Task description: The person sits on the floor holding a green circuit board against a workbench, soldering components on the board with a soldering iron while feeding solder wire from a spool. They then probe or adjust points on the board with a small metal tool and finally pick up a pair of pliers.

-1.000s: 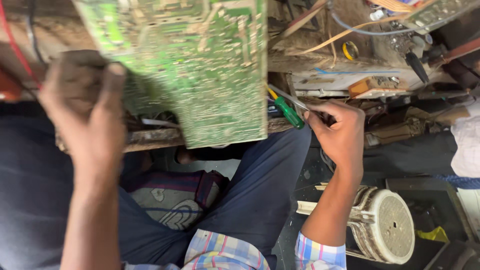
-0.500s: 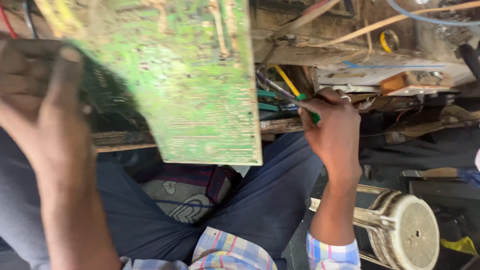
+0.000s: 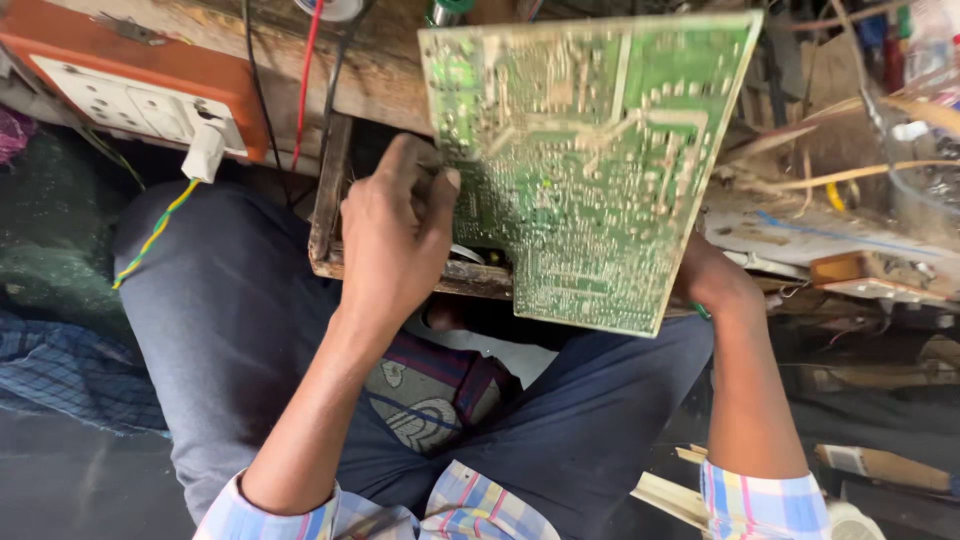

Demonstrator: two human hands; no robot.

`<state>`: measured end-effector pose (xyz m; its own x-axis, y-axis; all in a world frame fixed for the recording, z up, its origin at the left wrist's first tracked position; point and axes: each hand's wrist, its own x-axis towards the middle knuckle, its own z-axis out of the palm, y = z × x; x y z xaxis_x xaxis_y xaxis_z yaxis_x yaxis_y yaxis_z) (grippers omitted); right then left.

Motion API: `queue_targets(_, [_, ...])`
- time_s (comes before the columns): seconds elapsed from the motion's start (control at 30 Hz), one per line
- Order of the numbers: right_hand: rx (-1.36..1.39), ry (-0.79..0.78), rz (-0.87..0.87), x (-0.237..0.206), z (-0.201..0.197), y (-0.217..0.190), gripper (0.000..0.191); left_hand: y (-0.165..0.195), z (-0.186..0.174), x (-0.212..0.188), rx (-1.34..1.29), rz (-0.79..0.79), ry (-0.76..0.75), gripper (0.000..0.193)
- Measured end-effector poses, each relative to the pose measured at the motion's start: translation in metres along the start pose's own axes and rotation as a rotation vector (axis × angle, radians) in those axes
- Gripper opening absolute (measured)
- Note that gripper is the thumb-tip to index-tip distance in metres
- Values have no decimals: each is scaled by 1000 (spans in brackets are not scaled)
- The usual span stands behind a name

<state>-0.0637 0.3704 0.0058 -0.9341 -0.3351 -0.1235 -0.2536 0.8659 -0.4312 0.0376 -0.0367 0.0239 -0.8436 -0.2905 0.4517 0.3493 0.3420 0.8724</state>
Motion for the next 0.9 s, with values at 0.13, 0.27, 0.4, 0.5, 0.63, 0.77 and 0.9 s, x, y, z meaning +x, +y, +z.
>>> queue_targets(0.13, [-301,-45,-76,-12,-27,-36,44,0,-7,2,-34,-2,-49,13])
queue_targets(0.27, [-426,40,-97,-39,-53,-77,33,-3,-16,-2,-32,8,-28,16])
queue_targets(0.4, [-145,255,351,-87,-58,-86,36,-5,-26,-3,30,36,-33,18])
queue_targets(0.5, [471,581,100,-122,-40,-71,32,-7,-33,-4,23,68,-21,18])
queue_targets(0.63, [1294,689,-291,-167,-3,-42,28,-10,-35,-2,21,33,-38,15])
queue_targets(0.77, [1398,492,-427,-192,28,-31,40,-8,-31,-5,-51,19,-2,10])
queue_targets(0.9, [1442,326,-355,-193,56,-53,46,-9,-20,0,-85,48,37,12])
